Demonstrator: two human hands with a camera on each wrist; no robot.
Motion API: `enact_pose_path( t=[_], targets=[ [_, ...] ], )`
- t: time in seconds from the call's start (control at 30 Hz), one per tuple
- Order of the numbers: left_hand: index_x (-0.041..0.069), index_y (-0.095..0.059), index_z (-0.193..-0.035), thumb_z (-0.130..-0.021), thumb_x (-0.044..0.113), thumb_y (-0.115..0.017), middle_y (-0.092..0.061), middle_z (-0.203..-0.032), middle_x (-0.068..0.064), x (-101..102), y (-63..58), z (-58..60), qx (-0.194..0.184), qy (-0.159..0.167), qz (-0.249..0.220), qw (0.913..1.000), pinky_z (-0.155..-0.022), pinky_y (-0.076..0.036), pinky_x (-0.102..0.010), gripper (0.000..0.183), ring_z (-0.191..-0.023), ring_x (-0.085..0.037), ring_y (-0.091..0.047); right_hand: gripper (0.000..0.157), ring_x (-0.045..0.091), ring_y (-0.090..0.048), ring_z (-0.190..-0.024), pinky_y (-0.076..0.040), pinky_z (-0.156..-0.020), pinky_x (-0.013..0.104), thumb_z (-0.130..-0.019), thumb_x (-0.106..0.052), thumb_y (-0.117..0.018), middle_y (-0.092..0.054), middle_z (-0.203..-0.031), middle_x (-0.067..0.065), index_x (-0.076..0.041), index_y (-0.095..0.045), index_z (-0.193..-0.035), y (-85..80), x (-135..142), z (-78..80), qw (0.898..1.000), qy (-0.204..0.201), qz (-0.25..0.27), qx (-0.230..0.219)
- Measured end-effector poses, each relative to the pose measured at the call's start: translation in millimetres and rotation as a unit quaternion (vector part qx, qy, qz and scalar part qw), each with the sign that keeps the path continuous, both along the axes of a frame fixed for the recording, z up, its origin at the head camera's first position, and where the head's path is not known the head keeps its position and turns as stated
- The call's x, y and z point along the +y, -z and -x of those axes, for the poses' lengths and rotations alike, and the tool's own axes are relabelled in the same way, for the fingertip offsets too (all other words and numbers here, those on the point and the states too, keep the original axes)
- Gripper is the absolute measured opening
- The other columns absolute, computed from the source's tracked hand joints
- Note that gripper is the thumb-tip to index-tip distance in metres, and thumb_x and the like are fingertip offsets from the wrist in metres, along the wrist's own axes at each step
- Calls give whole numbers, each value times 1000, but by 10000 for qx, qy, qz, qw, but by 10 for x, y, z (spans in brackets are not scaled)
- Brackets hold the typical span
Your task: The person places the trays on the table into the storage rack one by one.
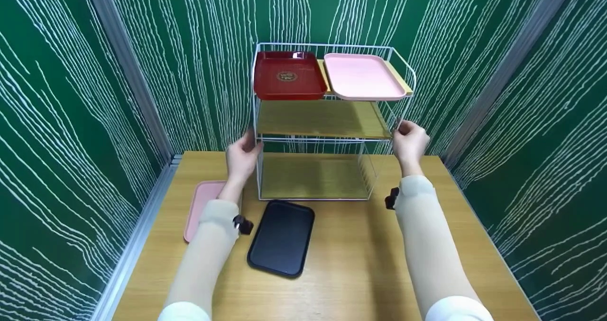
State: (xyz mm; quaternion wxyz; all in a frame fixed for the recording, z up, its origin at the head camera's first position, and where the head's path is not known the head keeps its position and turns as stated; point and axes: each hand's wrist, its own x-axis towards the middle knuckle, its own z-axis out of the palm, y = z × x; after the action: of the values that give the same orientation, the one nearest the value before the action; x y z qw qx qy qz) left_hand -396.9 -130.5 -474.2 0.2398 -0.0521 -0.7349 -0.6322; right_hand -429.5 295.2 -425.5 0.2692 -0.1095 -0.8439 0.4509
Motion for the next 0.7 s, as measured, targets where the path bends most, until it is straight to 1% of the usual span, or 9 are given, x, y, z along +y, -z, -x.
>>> enact_pose_path(
  t=[0.07,0.2,0.3,0.4,0.5,0.6,0.7],
  targets=[
    [-9,-60,-143,-94,-2,-76,-62,-144,-24,-15,97,-55,-34,-25,-94,9999,-110,-51,-41,52,-131,-38,-63,31,26,-71,-107,-54,-94,40,-99,-5,-63,-78,-117,15,-5,-78,-126,-5,5,16,10000,48,-46,47],
    [-12,-60,-142,-95,-2,-76,-64,-140,-28,-75,328,-204,-299,67,-301,9991,-107,-53,-39,50,-129,-40,-64,31,25,-69,-108,-55,-95,40,-100,-5,-63,-77,-119,14,-5,-77,-128,-21,5,16,9999,11,157,-9],
    [-16,-62,-137,-95,-6,-74,-66,-134,-32,-143,535,-323,-463,218,-314,9982,-104,-55,-37,45,-125,-45,-66,31,26,-68,-109,-55,-96,40,-101,-4,-62,-76,-120,15,-5,-77,-128,-32,-3,5,9996,12,252,-87],
    [-18,-62,-134,-95,-7,-73,-67,-131,-33,-223,753,-441,-588,388,-164,9974,-102,-56,-37,42,-122,-47,-67,31,27,-67,-110,-55,-98,41,-101,-4,-62,-75,-121,16,-5,-76,-129,-37,-13,-6,9994,-2,313,-168],
    [-18,-63,-133,-95,-5,-74,-68,-130,-33,-298,984,-547,-723,481,-11,9962,-103,-56,-39,42,-121,-47,-67,31,27,-66,-110,-55,-100,41,-101,-4,-62,-75,-122,17,-5,-76,-129,-37,-17,-7,9992,-4,346,-180],
    [-17,-63,-133,-96,-5,-74,-68,-130,-33,-352,1203,-667,-1026,589,9,9930,-104,-55,-41,41,-123,-47,-66,32,27,-66,-111,-55,-100,40,-101,-3,-62,-75,-123,17,-5,-75,-131,-34,-22,-9,9990,-35,394,-192],
    [-16,-65,-132,-96,-5,-74,-69,-129,-31,-402,1389,-786,-1332,579,262,9890,-103,-56,-41,39,-121,-45,-67,33,27,-66,-112,-55,-101,40,-101,-1,-61,-74,-125,17,-4,-74,-132,-31,-22,-6,9989,-55,414,-235]
  ],
)
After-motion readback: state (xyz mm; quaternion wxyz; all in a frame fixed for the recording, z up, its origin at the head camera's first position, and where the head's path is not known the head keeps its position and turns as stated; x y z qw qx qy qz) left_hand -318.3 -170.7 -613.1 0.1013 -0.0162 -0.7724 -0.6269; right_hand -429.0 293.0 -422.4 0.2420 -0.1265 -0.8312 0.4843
